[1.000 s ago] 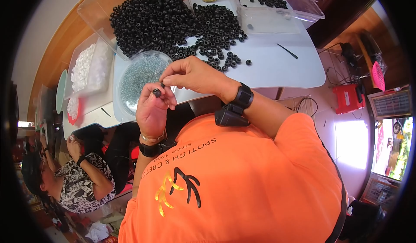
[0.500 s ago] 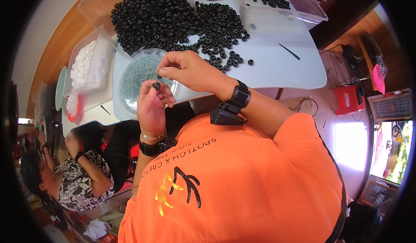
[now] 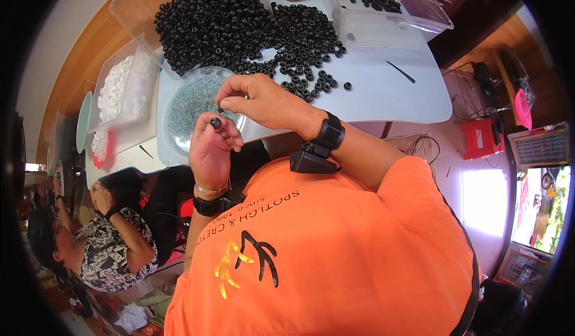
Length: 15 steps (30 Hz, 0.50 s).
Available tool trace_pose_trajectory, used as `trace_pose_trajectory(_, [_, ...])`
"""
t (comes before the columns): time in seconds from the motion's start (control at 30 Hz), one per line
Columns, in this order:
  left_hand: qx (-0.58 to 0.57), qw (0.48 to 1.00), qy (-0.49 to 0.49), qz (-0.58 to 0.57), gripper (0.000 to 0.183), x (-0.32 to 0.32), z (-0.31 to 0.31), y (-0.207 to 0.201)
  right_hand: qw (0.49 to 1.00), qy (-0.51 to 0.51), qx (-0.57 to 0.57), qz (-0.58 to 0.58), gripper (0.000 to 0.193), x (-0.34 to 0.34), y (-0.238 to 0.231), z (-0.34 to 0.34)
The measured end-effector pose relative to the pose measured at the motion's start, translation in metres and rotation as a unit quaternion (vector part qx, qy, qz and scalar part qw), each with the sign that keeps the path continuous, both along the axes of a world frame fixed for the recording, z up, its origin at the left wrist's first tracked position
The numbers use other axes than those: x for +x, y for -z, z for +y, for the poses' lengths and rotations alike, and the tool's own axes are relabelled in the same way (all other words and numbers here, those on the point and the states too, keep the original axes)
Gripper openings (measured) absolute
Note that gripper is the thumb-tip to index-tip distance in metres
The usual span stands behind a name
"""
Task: Manually inserting small white plastic studs into black plastic rings at a workstation.
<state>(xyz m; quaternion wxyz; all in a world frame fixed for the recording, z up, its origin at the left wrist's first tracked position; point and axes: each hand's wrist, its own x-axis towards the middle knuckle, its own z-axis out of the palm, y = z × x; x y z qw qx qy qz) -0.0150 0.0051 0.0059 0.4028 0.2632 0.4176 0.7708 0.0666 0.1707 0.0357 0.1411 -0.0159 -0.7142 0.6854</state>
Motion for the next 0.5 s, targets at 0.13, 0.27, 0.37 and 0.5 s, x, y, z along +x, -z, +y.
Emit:
trace_pose_trajectory(0.13, [0.022,1.0,0.011,0.005,0.022,0.001,0.001,0.001,0.999,0.006,0.049,-0.001,0.015,0.001,0.006,0.0])
trace_pose_trajectory(0.27, [0.013,1.0,-0.003,0.009,0.022,0.004,0.0,0.0,0.998,0.023,0.051,-0.017,0.016,0.003,0.003,-0.002])
trace_pose_trajectory(0.37, [-0.009,0.997,-0.047,0.052,0.022,0.005,0.002,-0.001,0.996,0.081,0.035,0.025,0.021,0.001,0.005,-0.004])
trace_pose_trajectory(0.5, [-0.022,0.995,-0.067,0.072,0.023,0.007,0.003,-0.003,0.993,0.09,0.079,0.013,0.019,0.004,-0.009,-0.006])
